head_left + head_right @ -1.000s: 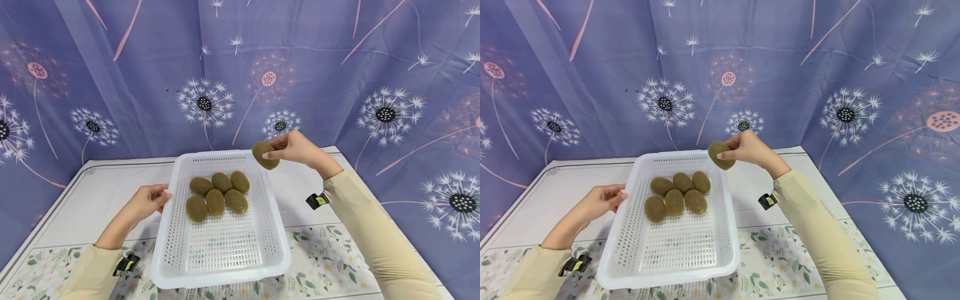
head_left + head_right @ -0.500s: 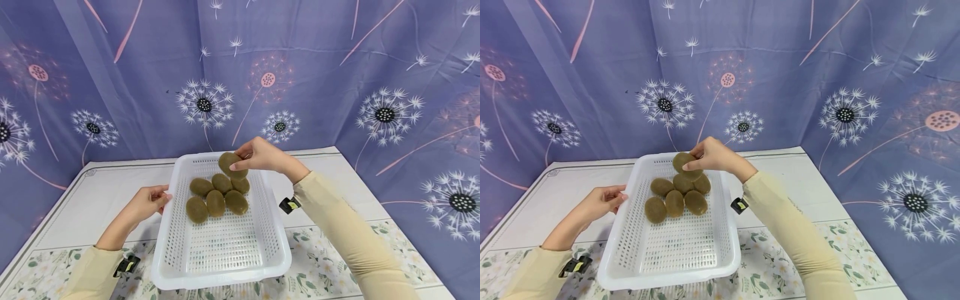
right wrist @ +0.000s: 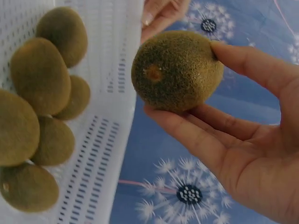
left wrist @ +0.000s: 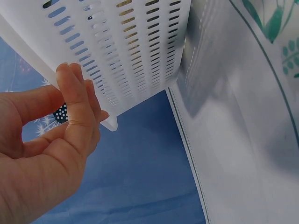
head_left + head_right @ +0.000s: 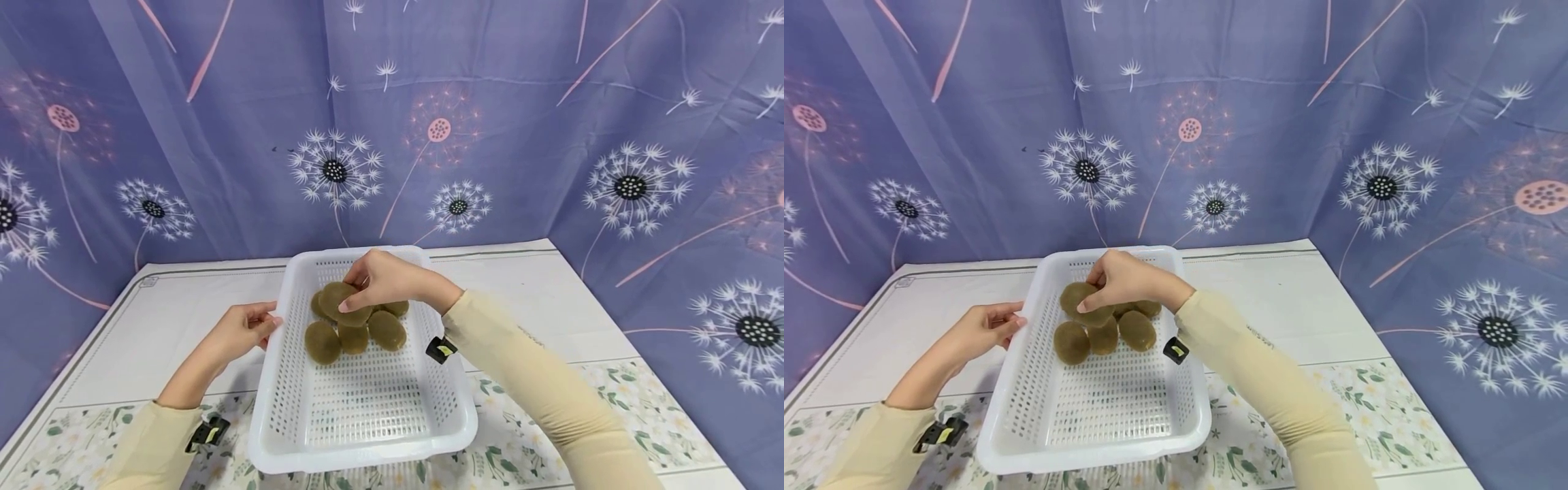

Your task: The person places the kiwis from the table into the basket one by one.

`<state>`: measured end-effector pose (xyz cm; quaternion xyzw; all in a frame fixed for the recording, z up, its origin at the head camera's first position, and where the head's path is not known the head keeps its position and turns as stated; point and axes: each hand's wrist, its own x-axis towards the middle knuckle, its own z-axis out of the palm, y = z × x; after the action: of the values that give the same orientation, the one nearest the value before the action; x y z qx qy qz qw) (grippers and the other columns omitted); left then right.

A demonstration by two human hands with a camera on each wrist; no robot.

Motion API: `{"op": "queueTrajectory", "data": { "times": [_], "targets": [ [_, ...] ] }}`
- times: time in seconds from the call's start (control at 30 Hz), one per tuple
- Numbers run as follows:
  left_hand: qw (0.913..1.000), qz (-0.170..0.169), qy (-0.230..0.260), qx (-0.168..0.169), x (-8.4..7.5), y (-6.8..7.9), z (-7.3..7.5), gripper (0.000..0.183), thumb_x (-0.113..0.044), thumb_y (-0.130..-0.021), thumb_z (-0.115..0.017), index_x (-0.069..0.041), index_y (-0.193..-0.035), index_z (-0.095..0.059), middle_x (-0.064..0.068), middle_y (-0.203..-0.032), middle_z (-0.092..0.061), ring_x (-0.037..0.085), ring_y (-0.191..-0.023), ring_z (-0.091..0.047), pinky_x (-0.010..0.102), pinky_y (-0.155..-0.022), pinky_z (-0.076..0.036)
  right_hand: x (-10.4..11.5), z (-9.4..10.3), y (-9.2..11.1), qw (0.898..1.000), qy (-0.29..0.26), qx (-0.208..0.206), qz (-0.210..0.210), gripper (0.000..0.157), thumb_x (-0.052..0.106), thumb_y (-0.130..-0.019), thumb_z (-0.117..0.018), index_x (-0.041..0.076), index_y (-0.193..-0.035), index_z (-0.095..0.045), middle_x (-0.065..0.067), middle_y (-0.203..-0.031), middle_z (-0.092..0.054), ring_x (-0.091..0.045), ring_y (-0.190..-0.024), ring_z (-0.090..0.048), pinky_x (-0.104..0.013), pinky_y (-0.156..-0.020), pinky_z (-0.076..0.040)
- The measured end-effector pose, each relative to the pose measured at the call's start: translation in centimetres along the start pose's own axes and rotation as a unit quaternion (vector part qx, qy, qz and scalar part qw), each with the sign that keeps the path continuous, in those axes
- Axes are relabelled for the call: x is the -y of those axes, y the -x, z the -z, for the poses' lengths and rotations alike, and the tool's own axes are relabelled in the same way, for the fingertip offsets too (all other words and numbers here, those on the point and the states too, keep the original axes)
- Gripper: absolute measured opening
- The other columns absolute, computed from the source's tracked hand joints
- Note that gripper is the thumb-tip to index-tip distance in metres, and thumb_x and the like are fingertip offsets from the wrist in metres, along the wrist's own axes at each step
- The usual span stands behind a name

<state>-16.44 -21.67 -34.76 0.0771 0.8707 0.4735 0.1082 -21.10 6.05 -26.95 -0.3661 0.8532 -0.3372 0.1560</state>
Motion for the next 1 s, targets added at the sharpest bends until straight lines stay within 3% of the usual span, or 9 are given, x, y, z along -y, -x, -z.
{"op": "queueTrajectory", "data": {
  "times": [0.33, 0.5, 0.6, 0.73, 1.0],
  "targets": [
    [1.0000, -0.006, -0.007, -0.001, -0.2, -0.2, 0.3, 0.056, -0.014, -0.100, -0.054, 0.014, -0.143, -0.032, 0.012, -0.094, -0.064, 0.019, -0.071, -0.064, 0.031, -0.071, -0.055, 0.2, -3.1, -1.3, 0.996, 0.032, 0.078, 0.000, 0.024, 0.018, -0.077, -0.080, 0.001, -0.093, -0.073, 0.003, -0.072, -0.068, -0.003, -0.062, -0.059, -0.018, -0.061, -0.049],
    [1.0000, -0.004, -0.004, -0.002, -0.2, -0.1, 0.2, 0.056, -0.014, -0.100, -0.054, 0.015, -0.142, -0.032, 0.014, -0.097, -0.064, 0.018, -0.072, -0.064, 0.030, -0.070, -0.055, 0.3, -5.0, -1.7, 0.986, 0.077, 0.145, 0.005, 0.015, 0.020, -0.077, -0.081, 0.012, -0.072, -0.070, 0.012, -0.049, -0.043, 0.001, -0.047, -0.035, -0.015, -0.048, -0.034],
    [1.0000, -0.006, -0.004, -0.001, -0.1, 0.0, 0.1, 0.055, -0.012, -0.100, -0.054, 0.017, -0.141, -0.032, 0.014, -0.096, -0.064, 0.018, -0.072, -0.063, 0.029, -0.069, -0.054, 0.3, -6.1, -1.9, 0.980, 0.089, 0.178, 0.008, 0.038, 0.018, -0.078, -0.080, 0.016, -0.054, -0.051, 0.010, -0.045, -0.029, -0.001, -0.044, -0.023, -0.016, -0.045, -0.024],
    [1.0000, -0.008, -0.003, -0.002, 0.0, 0.0, 0.1, 0.054, -0.011, -0.099, -0.054, 0.017, -0.141, -0.032, 0.013, -0.093, -0.064, 0.019, -0.070, -0.064, 0.029, -0.069, -0.054, 0.3, -7.1, -1.9, 0.973, 0.117, 0.199, -0.001, 0.057, 0.020, -0.079, -0.080, 0.018, -0.049, -0.032, 0.009, -0.046, -0.024, -0.002, -0.044, -0.019, -0.017, -0.044, -0.019],
    [0.9999, -0.010, -0.004, -0.001, 0.1, 0.1, 0.0, 0.054, -0.012, -0.099, -0.054, 0.016, -0.141, -0.034, 0.012, -0.093, -0.064, 0.020, -0.070, -0.064, 0.030, -0.069, -0.054, -0.2, -8.7, -1.8, 0.965, 0.129, 0.225, -0.028, 0.060, 0.019, -0.080, -0.080, 0.018, -0.049, -0.029, 0.008, -0.047, -0.023, -0.002, -0.045, -0.017, -0.017, -0.044, -0.017]
  ]
}}
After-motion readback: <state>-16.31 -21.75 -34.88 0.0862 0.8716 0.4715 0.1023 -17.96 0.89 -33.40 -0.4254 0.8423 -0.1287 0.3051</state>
